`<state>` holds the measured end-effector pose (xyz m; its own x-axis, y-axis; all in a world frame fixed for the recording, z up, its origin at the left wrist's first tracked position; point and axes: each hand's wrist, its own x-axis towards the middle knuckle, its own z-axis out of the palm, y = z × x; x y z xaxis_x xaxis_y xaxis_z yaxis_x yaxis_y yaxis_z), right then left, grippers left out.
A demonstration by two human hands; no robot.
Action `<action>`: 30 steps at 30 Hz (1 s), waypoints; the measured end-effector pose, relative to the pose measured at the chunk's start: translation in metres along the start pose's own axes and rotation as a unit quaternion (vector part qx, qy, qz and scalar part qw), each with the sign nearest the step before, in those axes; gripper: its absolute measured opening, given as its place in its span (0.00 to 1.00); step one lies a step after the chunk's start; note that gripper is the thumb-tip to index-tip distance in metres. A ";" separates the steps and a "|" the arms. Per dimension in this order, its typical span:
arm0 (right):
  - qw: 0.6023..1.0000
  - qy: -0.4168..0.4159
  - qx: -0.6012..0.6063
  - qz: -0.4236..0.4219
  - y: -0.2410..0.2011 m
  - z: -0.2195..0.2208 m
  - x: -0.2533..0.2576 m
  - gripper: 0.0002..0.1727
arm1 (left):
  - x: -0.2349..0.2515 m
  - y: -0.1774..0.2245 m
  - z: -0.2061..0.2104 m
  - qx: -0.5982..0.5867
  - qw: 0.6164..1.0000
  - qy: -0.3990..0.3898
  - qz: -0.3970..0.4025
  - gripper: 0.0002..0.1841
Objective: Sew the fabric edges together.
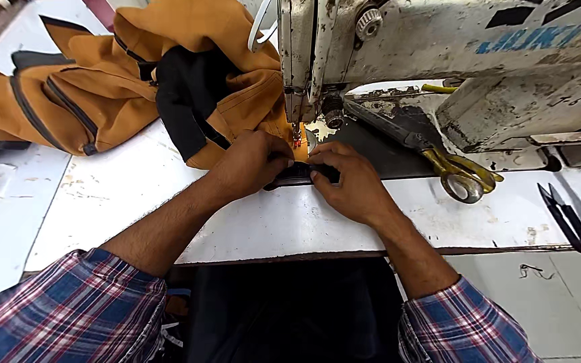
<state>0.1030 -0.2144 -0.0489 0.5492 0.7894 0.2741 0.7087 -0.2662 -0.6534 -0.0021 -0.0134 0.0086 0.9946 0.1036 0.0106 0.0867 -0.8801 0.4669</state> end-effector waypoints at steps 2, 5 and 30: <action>1.000 0.007 0.004 -0.002 0.000 0.001 0.000 0.13 | -0.002 -0.001 0.002 -0.004 1.000 0.008 0.007 0.07; 1.000 0.015 0.006 0.001 0.000 0.003 0.000 0.11 | -0.004 -0.004 0.005 -0.005 1.000 0.014 0.026 0.06; 0.975 0.009 -0.143 -0.170 0.003 0.006 -0.010 0.17 | -0.011 -0.033 0.022 0.084 0.952 0.038 0.293 0.12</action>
<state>0.0968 -0.2199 -0.0573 0.2680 0.8494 0.4546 0.9438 -0.1366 -0.3011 -0.0142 0.0049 -0.0264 0.8689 -0.3999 0.2917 -0.4667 -0.8581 0.2140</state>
